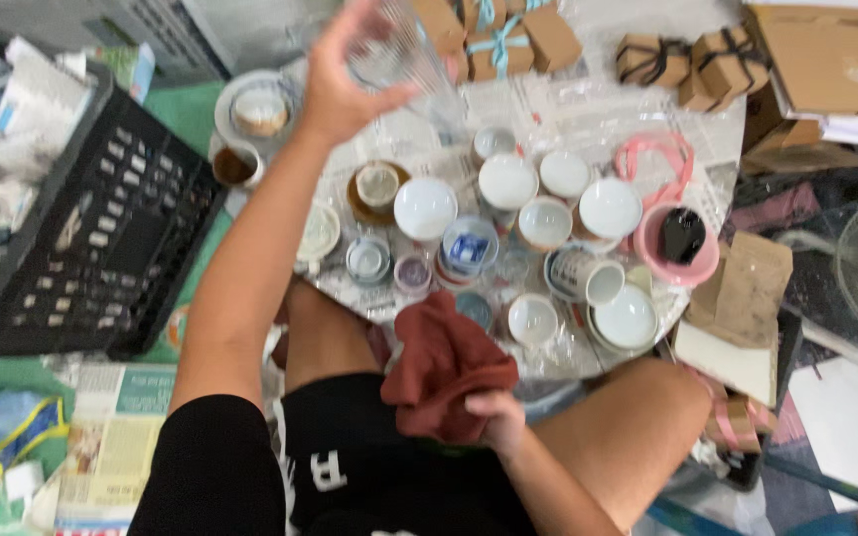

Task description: The person wipes a clear glass tumbler and a small white bowl with a brown cloth. They handle each item individually, rotating them to wipe the exterior and interior surfaces, then place them back on the table among other dishes.

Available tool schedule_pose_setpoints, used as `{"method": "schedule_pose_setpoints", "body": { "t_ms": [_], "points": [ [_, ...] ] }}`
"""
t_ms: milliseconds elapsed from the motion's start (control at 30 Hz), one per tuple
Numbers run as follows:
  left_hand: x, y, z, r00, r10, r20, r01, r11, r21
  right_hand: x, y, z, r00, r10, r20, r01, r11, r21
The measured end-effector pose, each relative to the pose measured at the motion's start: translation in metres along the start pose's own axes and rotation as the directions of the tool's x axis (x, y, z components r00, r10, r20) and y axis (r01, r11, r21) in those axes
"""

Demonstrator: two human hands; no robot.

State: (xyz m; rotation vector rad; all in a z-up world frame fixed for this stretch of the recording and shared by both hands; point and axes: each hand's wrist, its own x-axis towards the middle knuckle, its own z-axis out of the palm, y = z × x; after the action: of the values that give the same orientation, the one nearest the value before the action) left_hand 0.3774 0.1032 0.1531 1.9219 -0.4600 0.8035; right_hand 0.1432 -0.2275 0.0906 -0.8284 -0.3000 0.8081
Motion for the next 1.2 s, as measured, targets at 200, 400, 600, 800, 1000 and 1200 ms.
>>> {"method": "schedule_pose_setpoints", "body": {
  "t_ms": [200, 400, 600, 800, 1000, 1200],
  "points": [
    [-0.102, 0.097, -0.037, 0.936, -0.212, -0.282, -0.075, 0.662, -0.746, -0.044, 0.029, -0.038, 0.989, -0.035, -0.144, 0.053, 0.992, 0.117],
    [-0.227, 0.191, -0.027, 0.877, -0.450, -0.168, 0.064, 0.456, -0.888, -0.067, 0.055, -0.099, 0.958, 0.107, -0.267, -0.121, 0.992, -0.036],
    [-0.305, 0.222, 0.015, 0.867, -0.490, -0.093, 0.250, 0.587, -0.770, -0.081, -0.035, -0.015, 0.977, 0.061, 0.202, 0.085, 0.763, -0.641],
    [-0.356, 0.220, 0.072, 0.786, -0.616, -0.046, 0.450, 0.622, -0.641, -0.066, -0.038, 0.109, 0.769, -0.169, 0.617, 0.626, -0.003, -0.780],
    [-0.403, 0.208, 0.116, 0.762, -0.645, 0.052, -0.003, -0.085, -0.996, -0.064, -0.019, 0.131, 0.851, 0.068, 0.521, 0.525, -0.121, -0.842],
    [-0.394, 0.182, 0.085, 0.601, -0.755, 0.262, 0.268, -0.119, -0.956, -0.075, -0.007, 0.091, 0.863, -0.152, 0.482, 0.494, 0.052, -0.868]
  ]
}}
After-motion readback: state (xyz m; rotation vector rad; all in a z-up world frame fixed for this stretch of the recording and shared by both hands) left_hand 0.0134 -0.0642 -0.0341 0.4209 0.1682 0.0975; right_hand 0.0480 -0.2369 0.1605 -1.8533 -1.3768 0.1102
